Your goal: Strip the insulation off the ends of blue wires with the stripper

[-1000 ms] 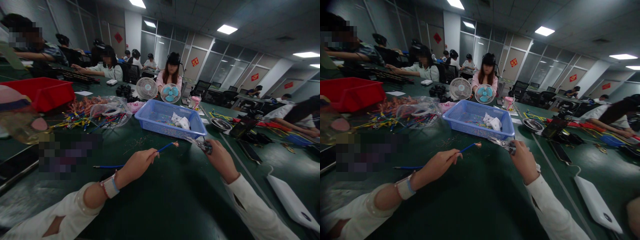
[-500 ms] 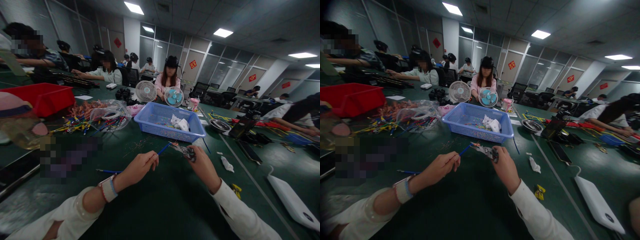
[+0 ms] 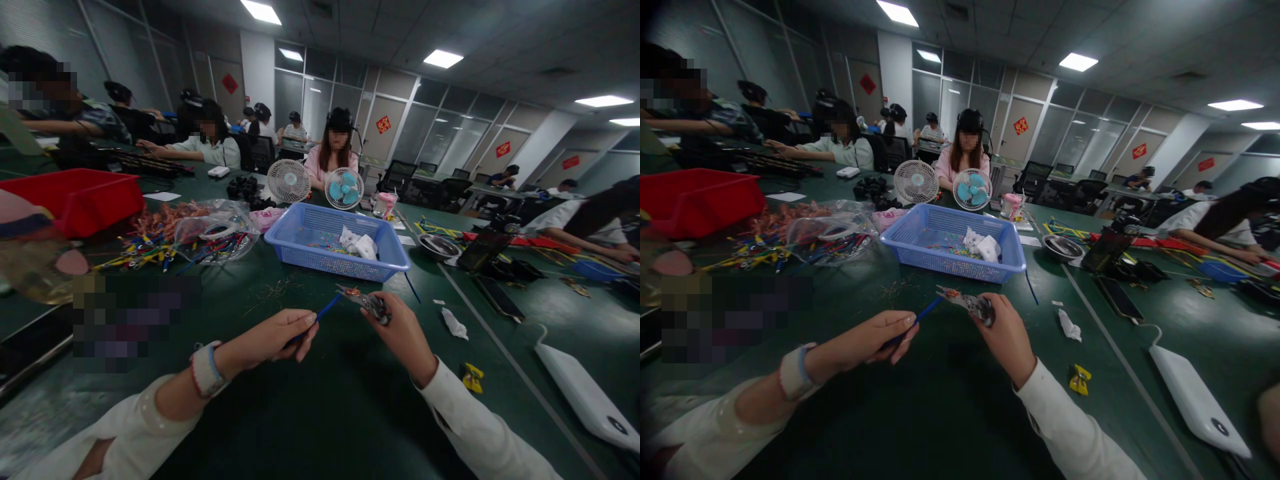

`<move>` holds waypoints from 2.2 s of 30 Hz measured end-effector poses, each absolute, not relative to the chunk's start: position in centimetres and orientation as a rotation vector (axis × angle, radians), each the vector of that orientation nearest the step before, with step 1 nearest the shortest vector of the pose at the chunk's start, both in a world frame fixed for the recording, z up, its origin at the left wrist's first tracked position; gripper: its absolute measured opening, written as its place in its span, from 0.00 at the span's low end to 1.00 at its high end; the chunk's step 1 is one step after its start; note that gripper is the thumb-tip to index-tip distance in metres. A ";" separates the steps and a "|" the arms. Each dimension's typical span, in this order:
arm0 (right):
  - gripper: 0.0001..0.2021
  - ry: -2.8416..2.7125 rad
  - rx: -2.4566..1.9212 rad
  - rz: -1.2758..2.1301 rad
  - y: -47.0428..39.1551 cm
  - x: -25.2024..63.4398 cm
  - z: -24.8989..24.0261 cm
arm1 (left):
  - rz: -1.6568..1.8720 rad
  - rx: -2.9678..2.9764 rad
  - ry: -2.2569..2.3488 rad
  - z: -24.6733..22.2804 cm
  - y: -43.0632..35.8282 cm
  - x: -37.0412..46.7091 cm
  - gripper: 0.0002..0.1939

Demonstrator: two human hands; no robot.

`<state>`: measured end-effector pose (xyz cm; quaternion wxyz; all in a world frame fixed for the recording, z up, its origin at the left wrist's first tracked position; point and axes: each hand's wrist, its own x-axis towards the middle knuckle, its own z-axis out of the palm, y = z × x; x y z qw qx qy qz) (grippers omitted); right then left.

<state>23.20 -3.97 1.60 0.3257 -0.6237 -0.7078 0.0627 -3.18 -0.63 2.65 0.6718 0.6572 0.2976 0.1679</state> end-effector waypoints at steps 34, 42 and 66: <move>0.14 -1.930 -1.925 0.395 -4.5 22.6 3.3 | 0.433 1.450 0.736 2.0 -0.5 -2.7 0.17; 0.19 -1.985 -1.955 0.731 -4.9 22.8 5.1 | 0.444 1.556 0.756 1.9 -0.2 -2.7 0.19; 0.13 -2.037 -2.026 0.436 -5.0 22.2 4.4 | 0.410 1.459 0.836 2.3 -0.5 -2.6 0.19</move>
